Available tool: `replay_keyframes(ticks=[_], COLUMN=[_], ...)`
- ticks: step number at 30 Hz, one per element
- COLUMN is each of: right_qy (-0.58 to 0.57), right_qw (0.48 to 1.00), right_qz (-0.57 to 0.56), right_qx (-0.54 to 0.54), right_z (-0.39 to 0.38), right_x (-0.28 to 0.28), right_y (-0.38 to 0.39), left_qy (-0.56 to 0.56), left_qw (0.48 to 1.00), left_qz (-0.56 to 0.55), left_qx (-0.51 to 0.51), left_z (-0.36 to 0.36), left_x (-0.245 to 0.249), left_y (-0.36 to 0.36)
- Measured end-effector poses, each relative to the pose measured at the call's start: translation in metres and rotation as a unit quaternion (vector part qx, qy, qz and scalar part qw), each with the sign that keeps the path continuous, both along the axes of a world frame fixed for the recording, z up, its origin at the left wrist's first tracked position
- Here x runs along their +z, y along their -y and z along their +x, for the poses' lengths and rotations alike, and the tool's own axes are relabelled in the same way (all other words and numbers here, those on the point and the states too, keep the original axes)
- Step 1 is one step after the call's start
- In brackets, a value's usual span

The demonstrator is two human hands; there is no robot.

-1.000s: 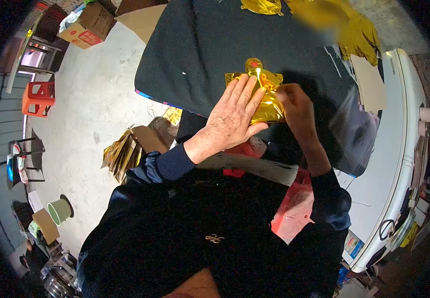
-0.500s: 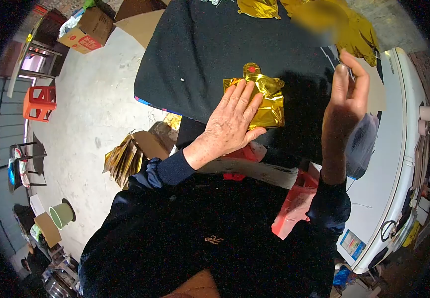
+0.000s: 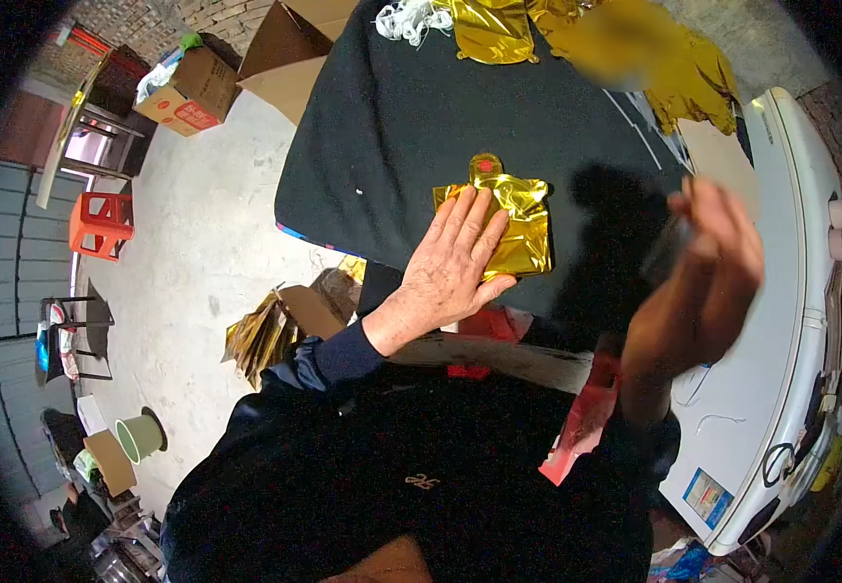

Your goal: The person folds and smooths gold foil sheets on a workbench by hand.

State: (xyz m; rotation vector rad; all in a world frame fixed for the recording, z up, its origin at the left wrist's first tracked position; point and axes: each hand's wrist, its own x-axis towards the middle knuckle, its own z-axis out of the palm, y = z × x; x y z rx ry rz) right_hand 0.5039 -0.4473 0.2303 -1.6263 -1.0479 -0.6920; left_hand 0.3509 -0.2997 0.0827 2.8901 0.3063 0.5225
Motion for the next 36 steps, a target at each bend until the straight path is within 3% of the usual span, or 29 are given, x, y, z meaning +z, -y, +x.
replay_keyframes(ticks=[1, 3, 5, 7, 10, 16, 18, 21, 24, 25, 28, 32, 36], right_qy=[-0.022, 0.104, 0.180, 0.249, 0.205, 0.158, 0.172, 0.187, 0.212, 0.016, 0.029, 0.029, 0.014], right_qw=[0.993, 0.992, 0.962, 0.852, 0.867, 0.806, 0.811, 0.940, 0.941, 0.946, 0.933, 0.900, 0.896], right_qz=[0.078, -0.054, 0.113, 0.269, 0.277, 0.309, 0.314, 0.182, -0.157, -0.252, -0.331, -0.428, -0.438], right_qx=[0.088, -0.050, 0.171, 0.374, 0.359, 0.479, 0.462, 0.221, 0.210, 0.206, 0.141, 0.075, 0.074], right_z=[-0.010, -0.045, -0.060, -0.071, -0.079, -0.086, -0.086, -0.081, -0.065, -0.071, -0.063, -0.055, -0.056], right_x=[0.008, 0.039, 0.059, 0.073, 0.088, 0.087, 0.076, 0.006, -0.034, -0.058, -0.119, -0.138, -0.142], right_y=[0.010, 0.042, 0.047, 0.051, 0.059, 0.057, 0.061, 0.106, 0.023, 0.017, 0.017, 0.015, 0.016], left_qy=[-0.001, -0.006, -0.010, -0.010, -0.004, -0.001, -0.009, -0.001, 0.001, -0.002, 0.018, 0.007, 0.006], left_qw=[1.000, 1.000, 1.000, 1.000, 1.000, 1.000, 1.000, 1.000, 0.999, 0.999, 0.999, 1.000, 1.000], left_qz=[0.000, -0.001, 0.000, 0.001, 0.001, 0.003, 0.002, 0.000, 0.037, 0.040, 0.006, 0.010, 0.018], left_qx=[0.001, 0.002, 0.001, -0.001, -0.003, -0.009, -0.007, -0.013, -0.017, -0.022, -0.027, -0.024, -0.016], left_z=[0.000, 0.000, 0.000, 0.000, 0.000, -0.001, 0.000, 0.001, 0.002, 0.000, 0.001, 0.002, 0.002], left_x=[0.001, 0.001, 0.001, 0.002, 0.002, 0.002, 0.005, 0.004, -0.005, -0.002, -0.001, 0.002, 0.000], left_y=[0.000, 0.001, 0.000, 0.001, 0.000, 0.000, 0.000, 0.000, -0.004, -0.004, -0.003, -0.002, -0.002])
